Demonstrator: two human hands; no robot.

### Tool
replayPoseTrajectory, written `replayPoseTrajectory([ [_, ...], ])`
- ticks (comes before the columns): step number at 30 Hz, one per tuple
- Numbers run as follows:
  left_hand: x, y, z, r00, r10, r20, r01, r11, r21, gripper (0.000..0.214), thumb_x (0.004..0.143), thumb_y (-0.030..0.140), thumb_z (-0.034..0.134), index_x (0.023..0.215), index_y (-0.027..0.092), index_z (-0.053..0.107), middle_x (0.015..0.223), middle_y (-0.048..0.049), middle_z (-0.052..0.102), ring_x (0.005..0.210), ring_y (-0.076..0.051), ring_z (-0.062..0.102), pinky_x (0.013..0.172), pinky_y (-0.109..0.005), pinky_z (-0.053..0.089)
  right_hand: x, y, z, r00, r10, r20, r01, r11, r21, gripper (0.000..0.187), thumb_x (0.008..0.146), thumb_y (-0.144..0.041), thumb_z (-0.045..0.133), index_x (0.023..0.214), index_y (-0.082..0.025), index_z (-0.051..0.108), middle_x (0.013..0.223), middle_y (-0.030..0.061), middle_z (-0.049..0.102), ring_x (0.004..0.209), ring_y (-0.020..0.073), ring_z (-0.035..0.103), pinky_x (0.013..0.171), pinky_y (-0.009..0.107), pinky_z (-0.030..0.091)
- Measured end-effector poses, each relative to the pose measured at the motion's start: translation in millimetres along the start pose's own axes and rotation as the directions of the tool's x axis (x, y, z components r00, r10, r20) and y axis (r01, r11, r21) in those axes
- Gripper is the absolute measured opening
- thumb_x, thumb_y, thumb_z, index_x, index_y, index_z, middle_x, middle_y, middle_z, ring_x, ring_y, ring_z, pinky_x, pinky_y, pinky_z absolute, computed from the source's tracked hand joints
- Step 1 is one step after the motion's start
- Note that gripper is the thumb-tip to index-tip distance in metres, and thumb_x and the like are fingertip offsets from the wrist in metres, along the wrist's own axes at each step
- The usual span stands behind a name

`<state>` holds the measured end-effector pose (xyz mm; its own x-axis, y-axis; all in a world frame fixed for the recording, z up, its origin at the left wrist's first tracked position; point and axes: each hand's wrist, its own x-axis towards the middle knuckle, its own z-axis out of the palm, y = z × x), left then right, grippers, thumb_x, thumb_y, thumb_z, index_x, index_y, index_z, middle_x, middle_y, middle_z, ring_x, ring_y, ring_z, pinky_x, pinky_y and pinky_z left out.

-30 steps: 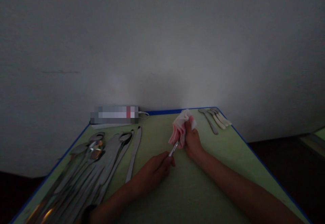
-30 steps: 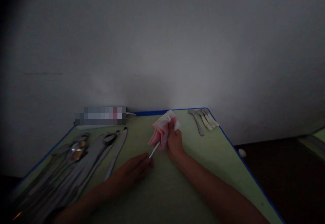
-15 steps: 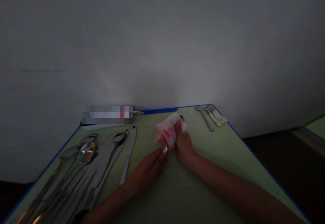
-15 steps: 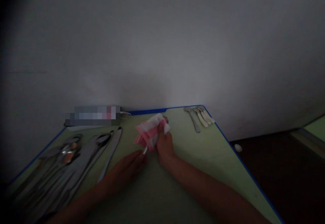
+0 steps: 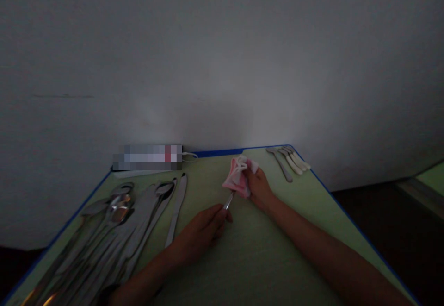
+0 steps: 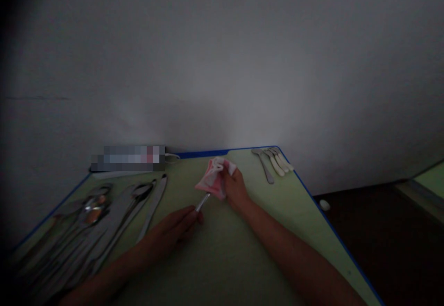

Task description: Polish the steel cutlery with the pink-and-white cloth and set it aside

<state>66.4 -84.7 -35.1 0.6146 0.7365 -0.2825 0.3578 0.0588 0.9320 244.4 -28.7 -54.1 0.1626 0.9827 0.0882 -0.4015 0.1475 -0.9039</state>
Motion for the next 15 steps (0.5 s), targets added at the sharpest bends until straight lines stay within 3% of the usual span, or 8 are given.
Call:
replayPoseTrajectory([
  [5, -15, 14, 0.0, 0.988, 0.12, 0.096, -0.132, 0.982, 0.136, 0.03, 0.088, 0.042, 0.039, 0.105, 0.022, 0.054, 0.07, 0.0028, 0.051, 0.065, -0.012, 0.047, 0.061, -0.021, 0.038, -4, -3, 3, 0.999, -0.048, -0.003, 0.048, 0.997, -0.064, 0.027, 0.073, -0.041, 0.059, 0.089, -0.02, 0.061, 0.065, -0.0034, 0.058, 0.055, 0.0092, 0.048, 0.054, 0.021, 0.04],
  [8, -15, 13, 0.6, 0.972, 0.189, 0.138, -0.207, 0.969, 0.137, 0.031, 0.091, 0.038, 0.033, 0.107, 0.02, 0.052, 0.069, 0.0022, 0.056, 0.064, -0.013, 0.052, 0.064, -0.022, 0.041, -4, -4, 2, 0.996, -0.023, -0.081, 0.021, 0.999, -0.027, 0.028, 0.072, -0.042, 0.06, 0.086, -0.018, 0.061, 0.063, -0.003, 0.057, 0.053, 0.009, 0.046, 0.05, 0.021, 0.038],
  [12, -7, 5, 2.7, 0.97, 0.223, 0.093, -0.236, 0.956, 0.176, 0.03, 0.092, 0.034, 0.03, 0.093, 0.016, 0.054, 0.062, 0.0016, 0.059, 0.058, -0.012, 0.055, 0.06, -0.021, 0.042, -9, 0, 9, 0.976, 0.067, -0.207, -0.052, 0.996, 0.077, 0.032, 0.068, -0.047, 0.062, 0.08, -0.017, 0.059, 0.064, -0.0018, 0.057, 0.051, 0.0096, 0.047, 0.049, 0.022, 0.038],
  [15, -3, 2, 5.0, 0.974, 0.225, 0.001, -0.22, 0.954, 0.203, 0.03, 0.092, 0.033, 0.03, 0.081, 0.017, 0.053, 0.057, 0.0019, 0.06, 0.053, -0.011, 0.055, 0.058, -0.02, 0.042, -24, 1, 23, 0.975, 0.118, -0.186, -0.11, 0.992, 0.055, 0.032, 0.071, -0.048, 0.059, 0.077, -0.017, 0.059, 0.061, -0.0012, 0.056, 0.05, 0.0099, 0.046, 0.048, 0.022, 0.036],
])
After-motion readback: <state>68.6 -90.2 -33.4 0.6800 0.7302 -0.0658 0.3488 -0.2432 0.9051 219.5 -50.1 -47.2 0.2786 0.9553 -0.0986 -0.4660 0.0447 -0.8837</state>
